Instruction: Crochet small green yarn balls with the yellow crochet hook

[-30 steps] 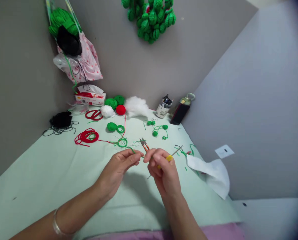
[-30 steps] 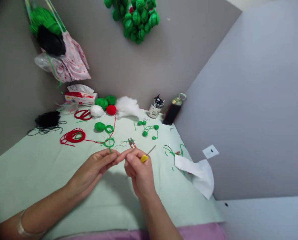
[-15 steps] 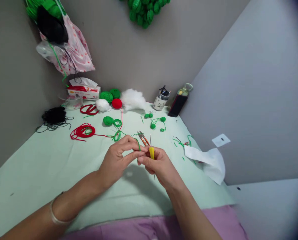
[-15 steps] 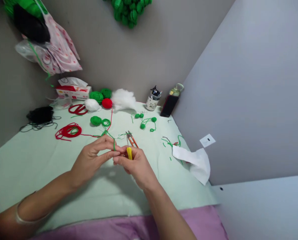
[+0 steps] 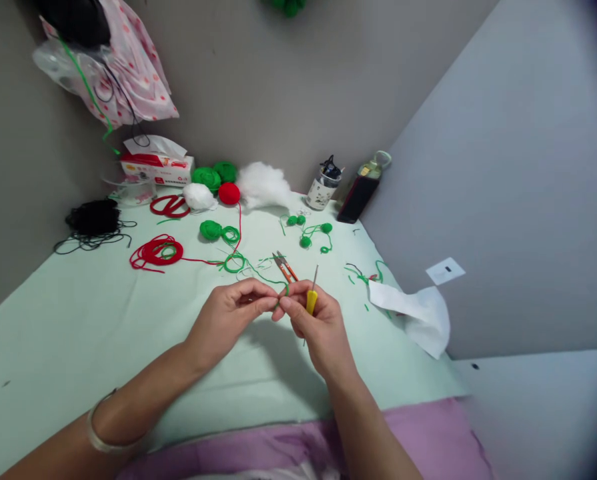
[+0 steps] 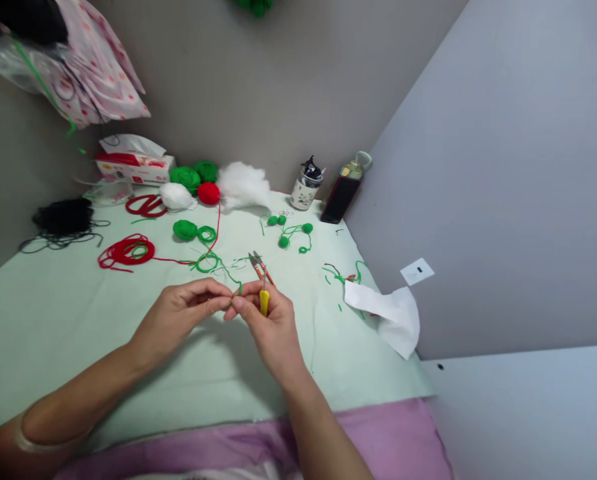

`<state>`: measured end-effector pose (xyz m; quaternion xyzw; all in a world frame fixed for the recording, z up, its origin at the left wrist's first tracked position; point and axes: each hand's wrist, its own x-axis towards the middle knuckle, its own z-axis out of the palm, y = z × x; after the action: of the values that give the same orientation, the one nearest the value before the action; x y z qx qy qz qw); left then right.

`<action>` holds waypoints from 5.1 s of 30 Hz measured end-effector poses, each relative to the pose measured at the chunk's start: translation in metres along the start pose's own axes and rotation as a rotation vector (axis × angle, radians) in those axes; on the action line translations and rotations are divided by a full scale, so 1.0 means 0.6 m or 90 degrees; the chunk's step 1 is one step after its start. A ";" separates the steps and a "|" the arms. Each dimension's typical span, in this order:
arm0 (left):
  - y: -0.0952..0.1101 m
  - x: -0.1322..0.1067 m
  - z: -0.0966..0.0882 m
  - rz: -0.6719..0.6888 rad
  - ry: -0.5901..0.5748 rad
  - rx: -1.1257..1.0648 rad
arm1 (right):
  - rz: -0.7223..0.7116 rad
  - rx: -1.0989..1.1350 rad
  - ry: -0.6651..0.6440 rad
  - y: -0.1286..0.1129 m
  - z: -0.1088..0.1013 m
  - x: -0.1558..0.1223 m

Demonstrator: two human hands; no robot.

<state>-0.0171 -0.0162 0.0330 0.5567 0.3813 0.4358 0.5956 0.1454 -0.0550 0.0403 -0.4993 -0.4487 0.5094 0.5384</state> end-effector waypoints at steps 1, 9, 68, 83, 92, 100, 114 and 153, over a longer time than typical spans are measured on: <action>0.001 0.000 0.000 -0.001 -0.008 0.005 | -0.008 -0.002 0.011 -0.001 0.001 0.000; -0.005 -0.007 -0.001 -0.009 -0.064 0.013 | 0.016 0.060 0.046 0.018 -0.003 0.002; -0.011 -0.012 0.011 -0.175 -0.045 -0.298 | -0.438 -0.423 0.141 0.026 0.014 -0.019; -0.012 -0.009 -0.001 -0.203 -0.027 -0.299 | -0.138 -0.082 0.172 0.012 -0.026 -0.019; -0.012 -0.010 0.003 -0.165 0.020 -0.277 | -0.265 -0.119 0.121 0.012 -0.010 -0.044; -0.010 -0.012 0.008 -0.146 0.029 -0.309 | -0.459 -0.401 0.097 0.009 0.000 -0.057; -0.009 -0.011 -0.001 -0.191 -0.002 -0.333 | -0.666 -0.661 0.086 0.044 -0.008 -0.056; -0.016 -0.014 -0.007 -0.161 -0.169 -0.259 | -0.321 -0.245 -0.094 -0.011 -0.042 -0.038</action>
<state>-0.0230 -0.0225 0.0230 0.4259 0.2712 0.3490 0.7895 0.1691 -0.0799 0.0450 -0.4268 -0.6844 0.3007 0.5089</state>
